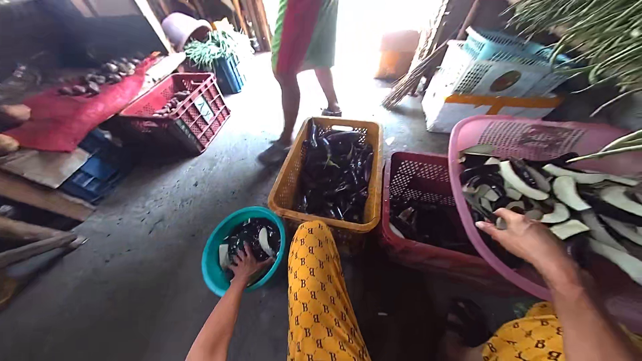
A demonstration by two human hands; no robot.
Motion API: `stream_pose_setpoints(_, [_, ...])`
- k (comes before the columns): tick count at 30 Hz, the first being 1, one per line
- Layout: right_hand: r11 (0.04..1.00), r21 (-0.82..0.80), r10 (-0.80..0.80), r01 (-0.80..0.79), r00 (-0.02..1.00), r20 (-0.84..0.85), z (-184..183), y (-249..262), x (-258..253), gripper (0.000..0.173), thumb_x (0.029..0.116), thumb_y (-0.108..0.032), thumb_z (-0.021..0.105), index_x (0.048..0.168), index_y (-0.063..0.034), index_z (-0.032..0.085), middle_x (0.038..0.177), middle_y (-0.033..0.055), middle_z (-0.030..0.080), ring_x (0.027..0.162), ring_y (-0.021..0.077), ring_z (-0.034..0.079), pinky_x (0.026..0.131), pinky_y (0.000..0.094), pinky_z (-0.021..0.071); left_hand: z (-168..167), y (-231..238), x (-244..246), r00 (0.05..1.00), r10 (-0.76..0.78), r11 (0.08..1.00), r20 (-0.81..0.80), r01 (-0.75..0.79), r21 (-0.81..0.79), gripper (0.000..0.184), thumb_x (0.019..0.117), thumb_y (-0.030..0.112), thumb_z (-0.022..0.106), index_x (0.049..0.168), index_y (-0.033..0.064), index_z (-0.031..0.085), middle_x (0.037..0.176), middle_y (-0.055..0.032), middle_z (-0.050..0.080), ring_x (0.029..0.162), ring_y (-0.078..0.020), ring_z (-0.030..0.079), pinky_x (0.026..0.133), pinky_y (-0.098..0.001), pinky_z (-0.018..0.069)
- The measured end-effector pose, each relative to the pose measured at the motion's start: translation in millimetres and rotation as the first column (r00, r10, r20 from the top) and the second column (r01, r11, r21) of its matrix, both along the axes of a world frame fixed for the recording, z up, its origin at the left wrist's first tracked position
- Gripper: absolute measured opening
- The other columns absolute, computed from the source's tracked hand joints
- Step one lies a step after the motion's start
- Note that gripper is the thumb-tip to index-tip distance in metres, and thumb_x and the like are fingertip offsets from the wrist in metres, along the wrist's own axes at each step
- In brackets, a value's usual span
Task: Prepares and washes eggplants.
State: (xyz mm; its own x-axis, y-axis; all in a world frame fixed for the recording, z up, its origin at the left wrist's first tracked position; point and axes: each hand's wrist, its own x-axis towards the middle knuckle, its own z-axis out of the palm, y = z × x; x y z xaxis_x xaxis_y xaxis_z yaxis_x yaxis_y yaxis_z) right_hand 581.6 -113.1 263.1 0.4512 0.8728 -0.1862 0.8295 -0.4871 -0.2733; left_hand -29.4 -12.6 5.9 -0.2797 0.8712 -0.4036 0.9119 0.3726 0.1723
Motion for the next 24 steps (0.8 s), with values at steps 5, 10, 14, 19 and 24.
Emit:
stream_pose_setpoints(5, [0.997,-0.072,-0.036,0.036,0.999,0.01,3,2,-9,0.05,0.1023,-0.034,0.065,0.137,0.0016,0.059,0.127,0.0361,0.062,0.121,0.0557,0.058,0.1,0.0722,0.0404,-14,14,-4,0.995,-0.064,0.991,0.079,0.073,-0.112,0.095,0.0957,0.045,0.069,0.161,-0.002,0.02,0.164,-0.0337,0.019,0.151,-0.0517,0.022,0.118,-0.0664,0.0265])
stream_pose_setpoints(10, [0.993,-0.111,-0.038,0.04,0.999,0.018,6,3,-13,0.051,0.1027,-0.036,0.063,0.138,0.0005,0.058,0.127,0.0357,0.062,0.122,0.0547,0.058,0.1,0.0704,0.0419,-14,14,-6,0.974,-0.156,0.952,0.162,0.193,-0.24,0.047,0.1087,0.02,0.05,0.147,-0.0075,0.046,0.151,-0.03,0.047,0.144,-0.0435,0.042,0.119,-0.0577,0.0316])
stream_pose_setpoints(14, [0.986,-0.16,-0.04,0.042,0.999,0.018,9,3,-15,0.051,0.1033,-0.038,0.062,0.14,-0.0022,0.057,0.13,0.033,0.062,0.123,0.0522,0.058,0.101,0.0689,0.0425,-4,9,-1,0.982,-0.118,0.946,0.148,0.156,-0.284,0.046,0.1104,0.028,0.046,0.142,-0.0043,0.054,0.147,-0.0277,0.052,0.141,-0.042,0.047,0.117,-0.0569,0.0332])
stream_pose_setpoints(19, [0.99,-0.139,-0.035,0.034,0.999,-0.003,12,4,-14,0.052,0.1035,-0.038,0.062,0.141,-0.0024,0.056,0.131,0.0332,0.061,0.124,0.0525,0.057,0.102,0.0688,0.0419,17,19,20,0.956,-0.284,0.87,0.075,0.289,-0.398,0.044,0.1079,0.024,0.052,0.139,-0.0054,0.056,0.146,-0.0279,0.053,0.14,-0.0421,0.047,0.116,-0.0583,0.0341])
stream_pose_setpoints(24, [0.994,-0.105,-0.018,0.018,1.0,-0.002,15,1,-12,0.052,0.1029,-0.039,0.062,0.14,-0.0024,0.057,0.129,0.0337,0.062,0.122,0.0539,0.058,0.1,0.07,0.0421,9,26,21,0.892,-0.442,0.792,0.088,0.435,-0.428,0.042,0.105,0.024,0.057,0.136,-0.0038,0.059,0.141,-0.0272,0.057,0.136,-0.0421,0.051,0.113,-0.0602,0.0368])
